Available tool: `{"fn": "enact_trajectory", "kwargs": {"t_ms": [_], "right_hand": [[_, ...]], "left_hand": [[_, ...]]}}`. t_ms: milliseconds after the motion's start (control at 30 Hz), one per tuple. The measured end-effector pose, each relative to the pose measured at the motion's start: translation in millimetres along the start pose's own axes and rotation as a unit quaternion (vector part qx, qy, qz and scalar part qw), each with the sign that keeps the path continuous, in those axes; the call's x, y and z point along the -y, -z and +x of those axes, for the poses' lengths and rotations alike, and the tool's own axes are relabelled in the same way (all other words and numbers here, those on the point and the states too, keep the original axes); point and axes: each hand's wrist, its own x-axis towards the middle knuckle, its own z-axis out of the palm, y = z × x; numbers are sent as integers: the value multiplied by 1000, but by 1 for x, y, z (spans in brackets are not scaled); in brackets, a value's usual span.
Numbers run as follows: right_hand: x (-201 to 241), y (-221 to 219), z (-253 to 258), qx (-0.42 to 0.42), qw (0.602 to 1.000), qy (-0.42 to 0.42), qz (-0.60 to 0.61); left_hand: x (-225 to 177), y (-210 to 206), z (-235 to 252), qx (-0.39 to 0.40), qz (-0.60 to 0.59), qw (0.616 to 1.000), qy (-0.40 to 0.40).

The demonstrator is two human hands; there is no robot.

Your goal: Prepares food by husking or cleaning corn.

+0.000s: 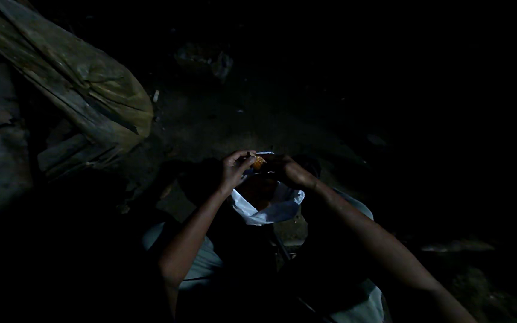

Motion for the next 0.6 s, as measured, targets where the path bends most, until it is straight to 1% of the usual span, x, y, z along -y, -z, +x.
{"fn": "enact_trajectory", "kwargs": {"t_ms": [133,333,433,600], "right_hand": [[0,-3,-1,-34,999,2,22],[-3,-1,-1,-33,999,18,-3],[-2,-1,-1,-44,998,19,-29],[-3,0,0,-44,998,20,-37]], "left_hand": [[3,-1,0,7,9,1000,-25],[13,0,0,14,13,998,-60],[11,-2,0,12,8,998,-53],[6,-2,-1,10,19,999,-46]]}}
